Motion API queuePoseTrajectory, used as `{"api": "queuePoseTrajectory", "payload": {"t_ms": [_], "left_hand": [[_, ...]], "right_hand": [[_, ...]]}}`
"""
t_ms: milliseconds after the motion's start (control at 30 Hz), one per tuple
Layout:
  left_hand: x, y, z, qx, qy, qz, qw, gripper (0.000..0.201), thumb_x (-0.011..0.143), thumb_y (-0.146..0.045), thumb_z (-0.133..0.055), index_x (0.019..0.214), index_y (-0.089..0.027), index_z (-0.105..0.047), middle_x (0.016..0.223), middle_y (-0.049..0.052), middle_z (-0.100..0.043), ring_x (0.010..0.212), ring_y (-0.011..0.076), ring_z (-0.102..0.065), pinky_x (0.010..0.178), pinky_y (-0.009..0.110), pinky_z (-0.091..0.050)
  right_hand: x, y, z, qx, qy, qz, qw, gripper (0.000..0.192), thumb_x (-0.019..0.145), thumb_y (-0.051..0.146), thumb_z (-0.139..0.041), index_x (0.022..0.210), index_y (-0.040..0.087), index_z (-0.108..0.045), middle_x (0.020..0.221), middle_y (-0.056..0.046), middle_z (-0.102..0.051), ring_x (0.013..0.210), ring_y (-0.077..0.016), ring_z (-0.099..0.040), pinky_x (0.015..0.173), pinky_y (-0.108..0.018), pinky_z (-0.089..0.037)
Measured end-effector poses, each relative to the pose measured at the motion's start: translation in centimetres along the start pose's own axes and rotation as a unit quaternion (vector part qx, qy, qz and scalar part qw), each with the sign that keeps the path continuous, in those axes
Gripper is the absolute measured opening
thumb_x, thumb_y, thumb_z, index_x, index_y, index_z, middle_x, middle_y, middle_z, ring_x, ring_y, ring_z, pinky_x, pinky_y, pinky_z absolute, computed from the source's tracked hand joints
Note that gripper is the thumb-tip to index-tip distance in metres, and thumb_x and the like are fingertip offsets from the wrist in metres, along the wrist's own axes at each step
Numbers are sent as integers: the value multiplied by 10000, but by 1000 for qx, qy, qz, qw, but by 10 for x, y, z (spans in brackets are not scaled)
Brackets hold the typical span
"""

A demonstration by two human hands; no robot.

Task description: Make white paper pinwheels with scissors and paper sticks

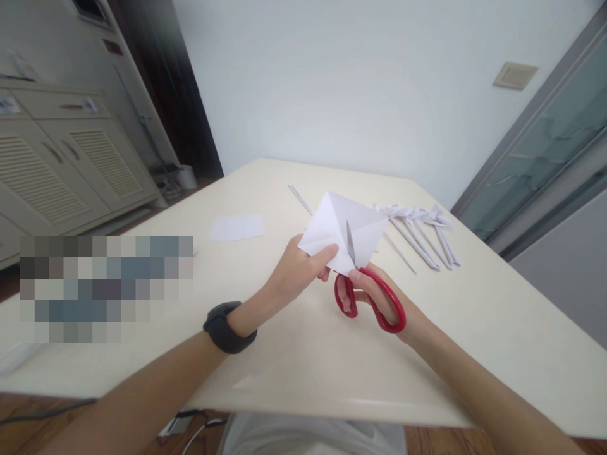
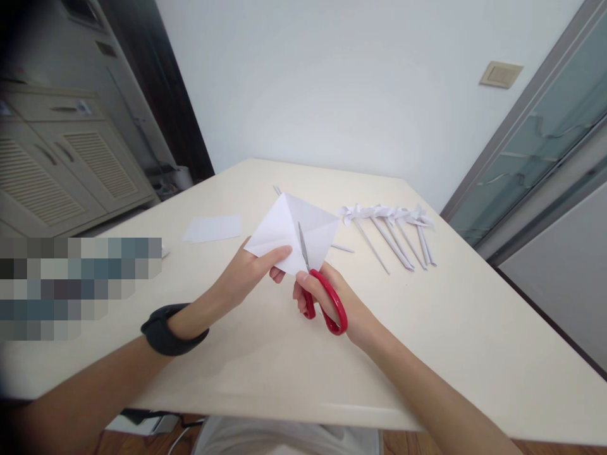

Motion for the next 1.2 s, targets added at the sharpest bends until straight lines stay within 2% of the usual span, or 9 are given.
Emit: {"api": "queuePoseTrajectory", "payload": {"t_ms": [433,733,967,1200], "left_hand": [[-1,-2,-1,5,5,1,1000,289,825,-221,-462,541,-173,-436,482,-37,-454,490,101,-474,544,224,-404],[0,-1,-2,-1,12,-6,1000,284,829,-207,-457,548,-173,-441,483,-35,-455,490,100,-469,538,225,-401],[-1,-1,-1,2,12,-10,1000,288,834,-205,-452,548,-173,-439,490,-32,-459,498,101,-476,551,226,-405],[-1,0,-2,5,17,-5,1000,281,835,-210,-458,557,-170,-456,482,-36,-456,485,98,-462,523,226,-390]], "right_hand": [[-1,4,-3,-19,18,38,999,279,938,401,-399,957,184,-574,674,3,-543,546,-108,-468,570,-273,-403],[0,0,-1,-9,18,34,999,273,933,403,-406,931,189,-574,653,7,-535,558,-114,-491,549,-260,-403],[-2,2,-2,-23,10,28,999,241,934,376,-413,917,194,-569,545,40,-484,493,-104,-457,502,-242,-381],[-2,0,0,-24,0,17,1000,251,931,377,-414,864,188,-565,592,25,-520,515,-101,-477,508,-239,-379]]}}
Point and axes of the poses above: each hand's wrist, its own x-axis towards the middle knuckle, its own z-axis out of the back of the hand, y = z × x, the point moved 5 cm from there along x, towards the middle knuckle
